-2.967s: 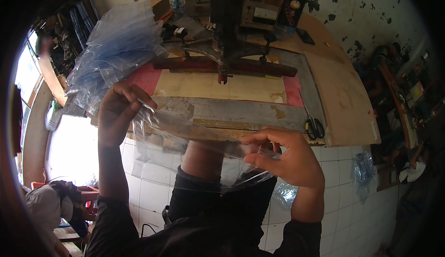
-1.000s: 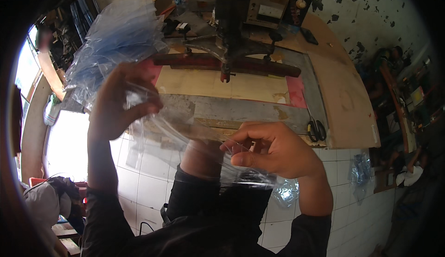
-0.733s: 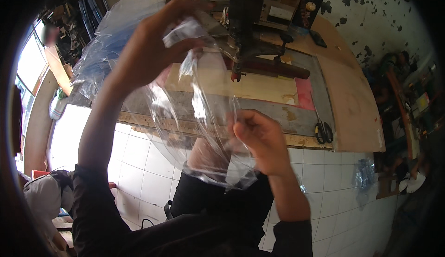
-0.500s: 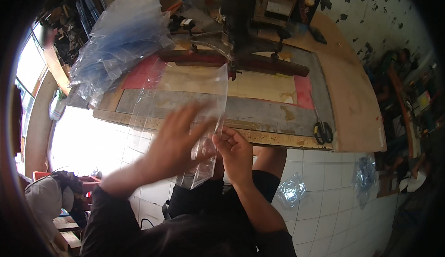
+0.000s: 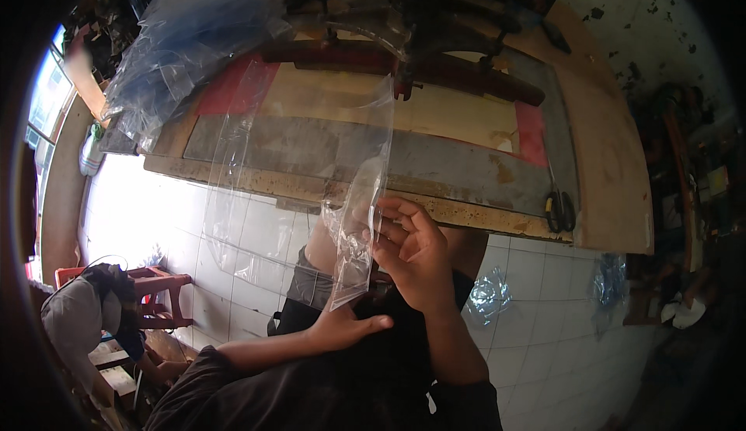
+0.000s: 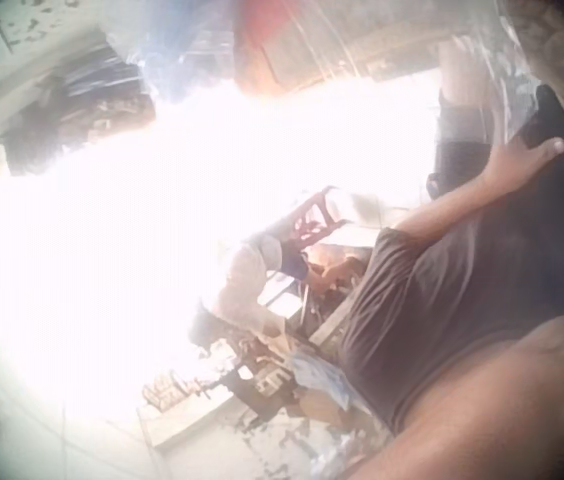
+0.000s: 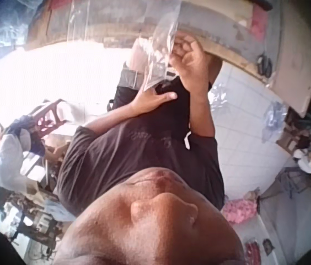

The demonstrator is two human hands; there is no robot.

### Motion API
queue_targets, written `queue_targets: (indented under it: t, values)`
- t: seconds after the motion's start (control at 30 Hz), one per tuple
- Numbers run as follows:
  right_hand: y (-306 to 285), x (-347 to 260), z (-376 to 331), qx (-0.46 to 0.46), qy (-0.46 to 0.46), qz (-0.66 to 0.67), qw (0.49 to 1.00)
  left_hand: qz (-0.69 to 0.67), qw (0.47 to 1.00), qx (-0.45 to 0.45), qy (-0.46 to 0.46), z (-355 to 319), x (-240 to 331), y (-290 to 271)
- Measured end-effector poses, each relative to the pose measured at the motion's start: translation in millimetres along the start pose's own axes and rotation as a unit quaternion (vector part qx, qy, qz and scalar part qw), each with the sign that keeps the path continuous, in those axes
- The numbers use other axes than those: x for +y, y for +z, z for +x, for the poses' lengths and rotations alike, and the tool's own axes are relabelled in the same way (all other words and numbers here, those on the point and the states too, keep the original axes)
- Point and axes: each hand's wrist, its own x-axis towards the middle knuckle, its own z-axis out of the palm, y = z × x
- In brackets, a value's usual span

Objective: The person aligns and folds plastic sheets on a work table, trims the edges using scissors, and shapes the plastic bag.

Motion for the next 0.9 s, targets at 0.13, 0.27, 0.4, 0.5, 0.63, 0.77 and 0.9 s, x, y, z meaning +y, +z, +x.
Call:
queue_targets:
  t: [0.13,0.27,0.4,0.5,0.63,0.77,0.9]
  values:
    - [-1,-4,-7,-0.009,0.049,-0.009,0.999,-0.032,0.991,0.125,0.023,21,20,19]
    - [-1,-12,-8,-0.019,0.061,-0.073,0.995,-0.130,0.975,0.181,0.018,21,21,22]
    - [-2,-14,-9,-0.016,0.063,-0.054,0.996,-0.180,0.962,0.203,0.000,15,13,16]
    - [-4,-9,-6,-0.013,0.030,-0.076,0.997,-0.157,0.970,0.184,-0.022,14,12,14]
    - [-11,-3,-7,-0.024,0.034,-0.074,0.996,-0.213,0.952,0.221,-0.017,14,27,25]
    - [-9,-1,-5,-0.020,0.032,-0.072,0.997,-0.203,0.959,0.199,-0.015,11,21,20]
    - [-10,0,-7,-0.020,0.015,-0.107,0.994,-0.186,0.966,0.179,-0.023,10,10,19]
